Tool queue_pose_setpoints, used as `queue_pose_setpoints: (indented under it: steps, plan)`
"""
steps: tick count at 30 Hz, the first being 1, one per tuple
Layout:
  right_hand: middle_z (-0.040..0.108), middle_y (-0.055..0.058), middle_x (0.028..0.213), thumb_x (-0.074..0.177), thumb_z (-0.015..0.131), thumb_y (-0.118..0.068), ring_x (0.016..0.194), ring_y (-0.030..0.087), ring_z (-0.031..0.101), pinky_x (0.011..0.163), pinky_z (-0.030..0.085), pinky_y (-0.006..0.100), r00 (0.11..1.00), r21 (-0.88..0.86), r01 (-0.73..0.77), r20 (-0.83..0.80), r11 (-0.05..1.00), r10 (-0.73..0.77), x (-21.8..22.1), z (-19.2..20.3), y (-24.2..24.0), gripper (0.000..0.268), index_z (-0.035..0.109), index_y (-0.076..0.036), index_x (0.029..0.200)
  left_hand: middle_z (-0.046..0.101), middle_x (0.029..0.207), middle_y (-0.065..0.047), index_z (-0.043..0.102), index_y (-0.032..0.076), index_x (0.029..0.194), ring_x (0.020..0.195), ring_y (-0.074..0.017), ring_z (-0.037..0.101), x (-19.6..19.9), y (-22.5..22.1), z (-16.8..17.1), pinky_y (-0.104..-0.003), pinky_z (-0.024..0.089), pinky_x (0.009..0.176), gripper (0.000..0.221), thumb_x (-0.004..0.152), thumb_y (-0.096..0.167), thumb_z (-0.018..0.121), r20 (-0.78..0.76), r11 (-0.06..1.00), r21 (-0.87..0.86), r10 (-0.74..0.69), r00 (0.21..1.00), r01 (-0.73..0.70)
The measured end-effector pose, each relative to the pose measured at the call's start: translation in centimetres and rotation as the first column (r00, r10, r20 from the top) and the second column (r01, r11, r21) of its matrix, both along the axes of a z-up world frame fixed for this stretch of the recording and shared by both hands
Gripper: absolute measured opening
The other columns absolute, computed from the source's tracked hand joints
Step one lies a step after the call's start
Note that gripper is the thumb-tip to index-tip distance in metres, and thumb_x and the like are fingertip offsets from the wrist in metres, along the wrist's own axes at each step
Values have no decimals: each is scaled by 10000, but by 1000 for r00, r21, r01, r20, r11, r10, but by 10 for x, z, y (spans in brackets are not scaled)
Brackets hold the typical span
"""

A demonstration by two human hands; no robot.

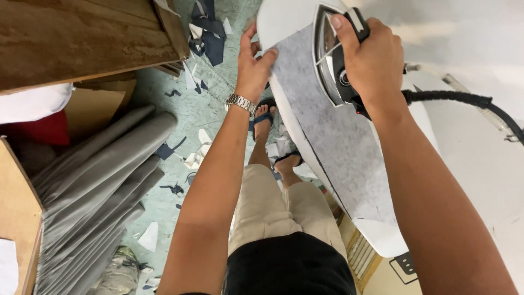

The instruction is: Ironing fabric pieces on an ironing board to flatten them or fuse interfacing.

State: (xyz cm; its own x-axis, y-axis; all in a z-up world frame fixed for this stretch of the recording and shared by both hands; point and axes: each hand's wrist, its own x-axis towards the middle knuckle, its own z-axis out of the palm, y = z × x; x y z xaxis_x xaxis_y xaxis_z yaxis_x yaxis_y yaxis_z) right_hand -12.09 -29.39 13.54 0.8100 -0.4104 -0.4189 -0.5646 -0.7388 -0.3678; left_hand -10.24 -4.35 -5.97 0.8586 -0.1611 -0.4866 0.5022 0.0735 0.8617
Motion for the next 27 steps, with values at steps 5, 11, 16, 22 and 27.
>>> queue_pose_setpoints:
  steps: [5,11,16,22,27]
  plan:
    - [530,-36,693,1235,563,-868,499,111,487,424,367,370,987,288,-110,-82,951,139,-11,23,9,743,636,-147,1070,838,1469,-86,467,270,1856,1279,-251,854,3,3,-4,-452,742,972,791,1155,149,812,7,999,-54,0,1000,0]
    - [905,246,1008,1343,502,-723,734,368,909,465,704,412,897,-12,-440,-63,898,438,-49,0,19,864,785,74,1522,816,1548,-132,424,253,1879,1273,-297,888,-5,3,-13,-453,762,944,811,1169,226,815,20,999,-18,-32,999,33]
    - [526,42,631,1297,499,-921,566,330,560,550,458,514,951,-74,-308,11,948,310,-29,-7,21,907,592,-81,968,855,1494,-104,526,220,1804,1332,-270,840,6,-3,8,-430,698,1076,709,1146,433,680,-74,999,-19,46,996,-47]
    - [386,-78,698,1210,678,-834,613,117,401,612,309,361,970,315,-50,-209,948,121,2,45,37,746,451,-208,876,779,1482,-118,394,259,1875,1039,-258,876,5,2,18,-453,714,855,917,1067,313,823,-85,999,18,-45,995,47]
    - [529,-9,673,1230,598,-939,651,257,550,627,429,491,981,49,-156,-106,987,160,-13,8,30,864,554,-133,920,786,1478,-121,388,226,1890,1088,-263,846,7,-4,13,-452,699,890,892,1092,298,778,-90,1000,-17,-18,996,17]
